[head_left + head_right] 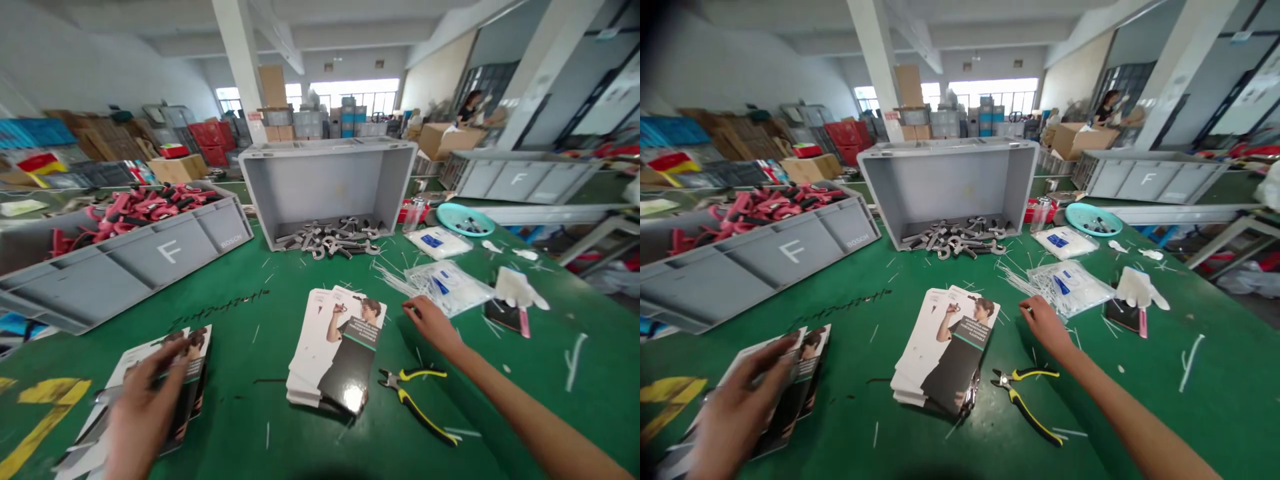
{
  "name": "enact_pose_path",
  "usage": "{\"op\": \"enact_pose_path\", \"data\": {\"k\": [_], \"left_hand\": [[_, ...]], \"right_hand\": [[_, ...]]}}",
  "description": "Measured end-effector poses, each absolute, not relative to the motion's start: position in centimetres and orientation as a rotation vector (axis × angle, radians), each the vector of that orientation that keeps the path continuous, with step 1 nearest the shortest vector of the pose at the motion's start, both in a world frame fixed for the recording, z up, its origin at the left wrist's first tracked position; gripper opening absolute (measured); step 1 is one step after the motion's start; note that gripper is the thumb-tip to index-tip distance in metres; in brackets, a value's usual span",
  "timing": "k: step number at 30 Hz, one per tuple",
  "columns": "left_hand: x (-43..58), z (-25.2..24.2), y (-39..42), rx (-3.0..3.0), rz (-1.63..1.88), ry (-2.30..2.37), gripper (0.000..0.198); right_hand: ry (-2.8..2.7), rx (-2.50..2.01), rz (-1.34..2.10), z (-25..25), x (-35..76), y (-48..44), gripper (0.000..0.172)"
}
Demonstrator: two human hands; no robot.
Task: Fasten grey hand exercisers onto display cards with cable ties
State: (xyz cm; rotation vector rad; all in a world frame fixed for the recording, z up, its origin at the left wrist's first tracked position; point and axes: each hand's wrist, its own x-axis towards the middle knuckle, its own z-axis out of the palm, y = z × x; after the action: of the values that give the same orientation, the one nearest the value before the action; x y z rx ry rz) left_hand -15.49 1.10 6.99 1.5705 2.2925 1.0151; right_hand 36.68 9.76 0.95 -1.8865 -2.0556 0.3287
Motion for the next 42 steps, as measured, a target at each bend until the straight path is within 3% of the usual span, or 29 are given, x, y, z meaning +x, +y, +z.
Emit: {"op": "enact_pose_path", "data": {"k": [2,5,9,13,17,22,31,42], "left_hand": [[-9.9,6.5,2.8,1.638,1.033,1.869,0.039],[-3.0,5.6,4.7,1.676,1.055,1.609,0.038],[0.4,3.7,5.8,1.623,1.013,1.585,0.061],[0.2,2.7,5.9,1.448,1.033,1.511,0.04],[-0.2,3.4,5.3,1.355,1.127,1.607,0.036],[-1.4,5.5,4.5,1.154,1.241,1.804,0.045],[-2.2,6.3,2.3,0.574,1.147,1.322,0.063],[-4.3,5.2,-1.0,0.596,1.313,1.234,0.045]], "right_hand": [[-2.005,-1.983,0.312,0.7,37.6,14.4,0.021],[-1.929,-2.117,0.331,-0.6,38.2,18.9,0.018],[-1.867,-2.153,0.442,-1.7,38.8,21.4,0.027],[-1.75,-2.033,0.564,-1.0,40.3,23.0,0.025],[-1.582,-1.81,0.718,0.1,41.1,23.7,0.028],[-1.407,-1.517,0.922,0.7,40.1,23.0,0.04],[-1.167,-1.325,1.095,3.3,35.6,19.2,0.036],[-1.506,-0.956,1.468,8.4,17.5,9.9,0.025]]}}
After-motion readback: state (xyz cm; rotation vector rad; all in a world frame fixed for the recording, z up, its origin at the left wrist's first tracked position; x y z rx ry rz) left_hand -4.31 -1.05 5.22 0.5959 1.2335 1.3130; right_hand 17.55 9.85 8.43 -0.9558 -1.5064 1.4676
